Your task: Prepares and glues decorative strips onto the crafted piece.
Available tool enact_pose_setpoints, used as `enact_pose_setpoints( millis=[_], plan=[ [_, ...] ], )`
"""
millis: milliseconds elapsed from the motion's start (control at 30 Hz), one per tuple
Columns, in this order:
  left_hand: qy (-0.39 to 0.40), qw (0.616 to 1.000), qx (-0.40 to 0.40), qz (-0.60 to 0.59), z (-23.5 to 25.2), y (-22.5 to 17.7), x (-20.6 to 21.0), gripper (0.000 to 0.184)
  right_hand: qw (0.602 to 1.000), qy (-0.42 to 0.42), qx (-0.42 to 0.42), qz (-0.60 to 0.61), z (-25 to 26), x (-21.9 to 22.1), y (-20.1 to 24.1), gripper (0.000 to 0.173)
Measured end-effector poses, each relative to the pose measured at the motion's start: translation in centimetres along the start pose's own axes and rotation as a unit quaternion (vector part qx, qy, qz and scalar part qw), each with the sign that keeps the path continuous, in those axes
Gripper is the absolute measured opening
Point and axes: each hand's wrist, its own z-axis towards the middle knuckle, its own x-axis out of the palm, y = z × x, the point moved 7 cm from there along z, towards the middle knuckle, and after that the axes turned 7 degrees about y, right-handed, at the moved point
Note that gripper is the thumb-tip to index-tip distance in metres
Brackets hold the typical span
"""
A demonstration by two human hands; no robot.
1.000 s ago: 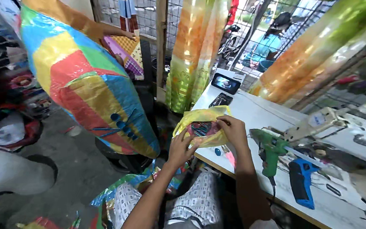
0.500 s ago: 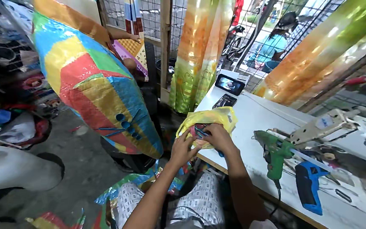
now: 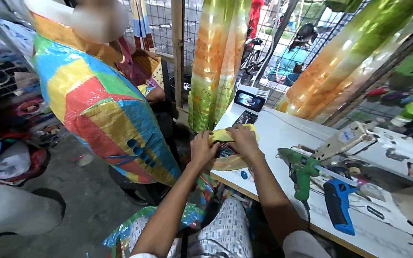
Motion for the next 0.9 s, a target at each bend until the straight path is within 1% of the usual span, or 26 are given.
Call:
enact_pose_setpoints(
  millis=[33, 67, 100, 133, 167, 267, 333, 400, 433, 500, 533, 567, 600, 667, 700, 767, 800, 833, 900],
  plan=[
    [0.037, 0.999, -0.018, -0.002, 1.1, 0.0, 0.3, 0.052, 1.0, 0.022, 0.008, -0.02, 0.8, 0.5, -0.3, 0.045],
    [0.073, 0.997, -0.03, -0.003, 2.0, 0.0, 0.8, 0.057, 0.998, 0.037, 0.016, -0.039, 1.5, 0.8, -0.5, 0.038],
    [0.102, 0.994, -0.037, 0.003, 2.6, -0.1, 1.1, 0.06, 0.997, 0.04, 0.023, -0.054, 1.8, 0.5, -0.4, 0.027],
    [0.12, 0.992, -0.038, 0.01, 3.2, -0.3, 1.1, 0.06, 0.998, 0.028, 0.029, -0.056, 1.8, -0.5, 0.1, 0.019],
    [0.127, 0.991, -0.037, 0.015, 3.6, -0.5, 0.8, 0.06, 0.998, 0.005, 0.03, -0.047, 1.6, -1.7, 0.7, 0.016],
    [0.094, 0.995, -0.013, -0.004, 3.2, -1.2, -0.9, 0.047, 0.996, -0.09, 0.006, -0.009, -0.2, -4.2, 1.8, 0.013],
    [0.069, 0.997, -0.006, -0.018, 2.8, -1.8, -2.4, 0.043, 0.994, -0.112, 0.0, 0.005, -0.6, -4.9, 1.7, 0.014],
    [0.057, 0.998, 0.011, -0.01, 3.5, -1.7, -3.1, 0.037, 0.993, -0.113, -0.006, 0.028, -0.8, -5.2, 1.8, 0.016],
    [0.062, 0.998, 0.029, -0.009, 4.0, -1.8, -3.4, 0.034, 0.993, -0.107, -0.013, 0.042, -0.8, -5.1, 2.1, 0.015],
    [0.063, 0.993, 0.096, -0.022, 4.0, -2.3, -3.6, 0.019, 0.995, -0.073, -0.039, 0.063, -0.8, -4.2, 2.6, 0.012],
    [0.063, 0.991, 0.114, -0.018, 3.6, -2.7, -3.6, 0.01, 0.996, -0.051, -0.046, 0.065, -0.7, -3.3, 2.8, 0.01],
    [0.07, 0.991, 0.111, 0.002, 3.4, -3.0, -3.3, 0.007, 0.997, -0.027, -0.036, 0.056, -0.5, -2.3, 2.7, 0.01],
    [0.083, 0.992, 0.085, 0.042, 3.4, -3.0, -2.7, 0.01, 0.999, -0.008, -0.015, 0.042, -0.2, -1.3, 2.5, 0.01],
    [0.131, 0.984, -0.01, 0.121, 3.7, -2.2, -1.0, 0.017, 0.999, 0.021, 0.033, 0.018, 0.4, 0.7, 1.4, 0.015],
    [0.153, 0.977, -0.056, 0.136, 3.7, -1.5, -0.1, 0.023, 0.998, 0.036, 0.055, 0.011, 0.6, 1.5, 0.9, 0.02],
    [0.193, 0.966, -0.126, 0.12, 3.5, 0.1, 1.4, 0.051, 0.993, 0.082, 0.082, 0.001, 0.8, 2.5, 0.2, 0.033],
    [0.206, 0.962, -0.148, 0.098, 3.4, 0.5, 1.7, 0.063, 0.991, 0.105, 0.085, -0.004, 0.8, 2.7, 0.2, 0.037],
    [0.209, 0.963, -0.157, 0.072, 3.3, 1.0, 1.7, 0.069, 0.989, 0.125, 0.085, -0.01, 0.7, 2.8, 0.1, 0.039],
    [0.208, 0.966, -0.151, 0.037, 3.4, 1.6, 1.6, 0.071, 0.986, 0.148, 0.071, -0.011, 0.5, 3.0, -0.1, 0.037]
  ],
)
